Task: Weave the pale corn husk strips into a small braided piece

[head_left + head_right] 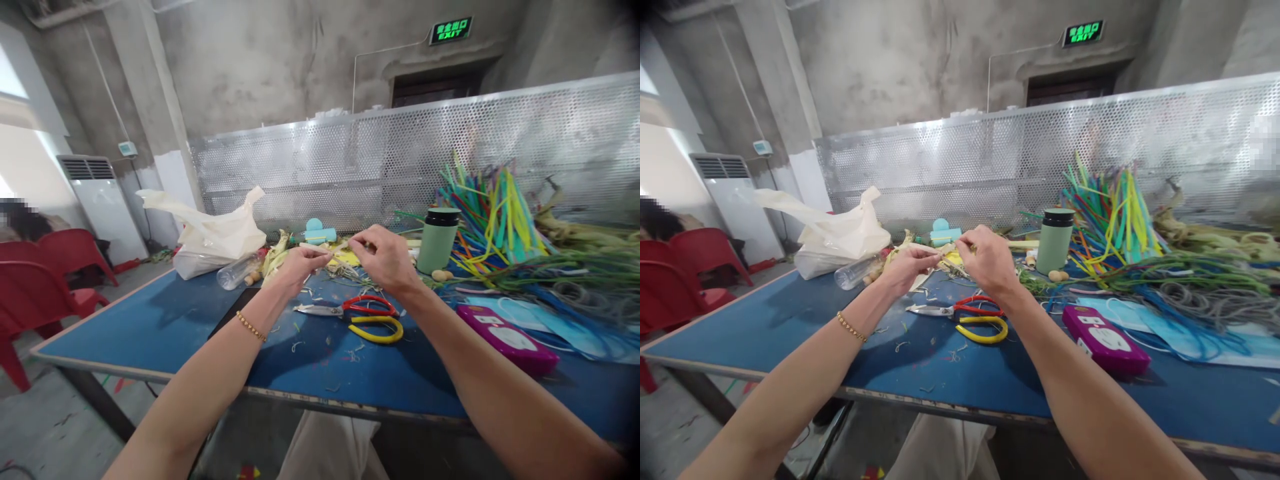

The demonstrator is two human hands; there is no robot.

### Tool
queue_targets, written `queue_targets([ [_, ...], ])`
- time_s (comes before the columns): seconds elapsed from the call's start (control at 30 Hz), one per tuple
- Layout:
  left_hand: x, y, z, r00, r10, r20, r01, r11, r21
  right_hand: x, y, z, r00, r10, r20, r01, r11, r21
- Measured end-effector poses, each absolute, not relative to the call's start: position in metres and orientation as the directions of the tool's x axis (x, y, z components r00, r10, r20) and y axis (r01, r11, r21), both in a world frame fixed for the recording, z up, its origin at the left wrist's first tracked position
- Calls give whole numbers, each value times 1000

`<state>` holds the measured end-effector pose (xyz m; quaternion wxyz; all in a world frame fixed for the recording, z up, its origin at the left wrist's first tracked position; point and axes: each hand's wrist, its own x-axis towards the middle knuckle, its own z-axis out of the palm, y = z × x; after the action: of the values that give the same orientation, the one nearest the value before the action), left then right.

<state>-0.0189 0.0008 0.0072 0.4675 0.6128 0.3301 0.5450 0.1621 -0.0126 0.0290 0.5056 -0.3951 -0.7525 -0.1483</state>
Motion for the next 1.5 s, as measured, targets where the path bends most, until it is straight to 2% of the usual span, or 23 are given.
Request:
queue_targets([
  [0.07, -16, 1, 6, 142, 905, 401, -74, -395, 916, 157, -15, 27, -228, 512, 828, 693, 683, -231],
  [0.2, -12, 2, 1, 121, 881, 457, -119, -444, 888, 149, -15, 20, -243, 730, 639, 570, 640, -515],
  [0.27, -10, 3, -1, 145, 874, 463, -153, -443, 884, 147, -11, 15, -213, 766, 606, 517, 615, -596],
  [0.43, -8, 3, -4, 182, 866, 465, -178, -437, 882, 148, -5, 11, -197, 702, 684, 524, 665, -532],
  [0.63, -9, 2, -2, 195, 865, 463, -213, -423, 881, 149, -4, 13, -212, 691, 691, 527, 676, -515],
  [1.3, -8, -3, 3, 130, 862, 489, -278, -442, 853, 143, -2, 9, -193, 657, 729, 314, 745, -589],
  [1.5, -10, 0, 2, 192, 858, 476, -236, -431, 871, 142, -2, 8, -100, 675, 731, 330, 715, -616],
])
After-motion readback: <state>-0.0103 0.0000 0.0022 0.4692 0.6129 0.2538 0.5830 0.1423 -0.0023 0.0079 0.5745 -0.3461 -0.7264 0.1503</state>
